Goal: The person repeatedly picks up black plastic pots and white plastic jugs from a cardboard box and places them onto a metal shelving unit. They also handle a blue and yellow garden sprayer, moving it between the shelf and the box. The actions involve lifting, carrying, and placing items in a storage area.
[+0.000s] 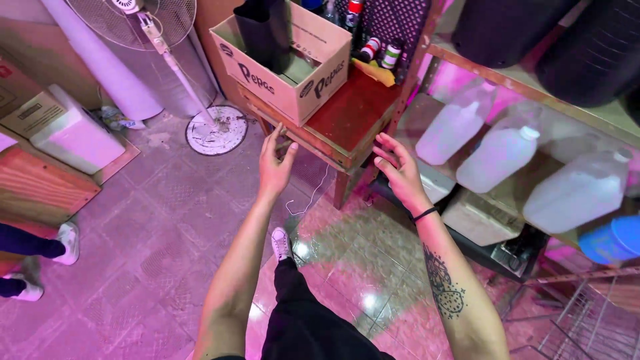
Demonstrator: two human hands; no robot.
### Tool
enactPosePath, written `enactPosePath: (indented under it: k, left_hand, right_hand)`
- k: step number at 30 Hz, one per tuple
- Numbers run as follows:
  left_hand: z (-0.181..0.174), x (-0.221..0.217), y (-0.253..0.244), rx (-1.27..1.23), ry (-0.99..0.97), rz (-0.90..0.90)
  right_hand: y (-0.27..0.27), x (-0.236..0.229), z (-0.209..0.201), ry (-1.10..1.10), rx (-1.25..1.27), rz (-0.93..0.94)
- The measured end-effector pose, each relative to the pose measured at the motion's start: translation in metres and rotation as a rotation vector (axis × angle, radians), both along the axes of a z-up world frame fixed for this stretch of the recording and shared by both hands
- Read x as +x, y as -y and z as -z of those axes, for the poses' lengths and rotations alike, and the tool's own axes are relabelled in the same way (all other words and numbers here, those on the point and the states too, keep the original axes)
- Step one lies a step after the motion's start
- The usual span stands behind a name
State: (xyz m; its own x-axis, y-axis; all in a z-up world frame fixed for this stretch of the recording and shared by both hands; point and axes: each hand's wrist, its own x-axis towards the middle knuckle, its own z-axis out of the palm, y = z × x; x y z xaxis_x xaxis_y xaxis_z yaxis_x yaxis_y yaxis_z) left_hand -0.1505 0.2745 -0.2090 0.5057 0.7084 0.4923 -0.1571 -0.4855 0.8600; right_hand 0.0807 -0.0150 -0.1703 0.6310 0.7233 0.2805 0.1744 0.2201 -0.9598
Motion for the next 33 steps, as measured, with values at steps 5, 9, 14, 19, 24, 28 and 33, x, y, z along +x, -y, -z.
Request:
enactPosePath:
  k: [5,9,14,19,24,28,33]
  left_hand:
    - [0.004,0.013,-0.125,-0.014,-0.057,-0.064]
    - [0.009,0.049,-0.253,0.003,-0.138,-0.078]
    - [-0.01,0.105,-0.386,0.01,-0.175,-0.048]
    - [-0.004,0.167,-0.491,0.148,-0.409,-0.054]
    - [-0.03,0.211,-0.533,0.141,-0.989,0.066]
    - [0.071,0.266,-0.609,0.214,-1.115,0.127]
    - [0.052,0.283,-0.613,0.284,-1.267,0.109]
  right_hand:
    - [-0.134,0.023,-0.002,-0.018,-0.025,-0.045]
    - [-0.269,0.062,0.017,-0.021,-0.025,-0.053]
    - [-0.404,0.105,0.035,-0.083,-0.052,-0.021]
    - [-0.497,0.141,0.062,-0.12,-0.13,0.005]
    - [-0.571,0.163,0.094,-0.151,-0.299,0.087]
    - [-0.614,0.169,0.1,-0.179,-0.441,0.12]
    - [-0.647,0.17,0.108,-0.221,-0.571,0.093]
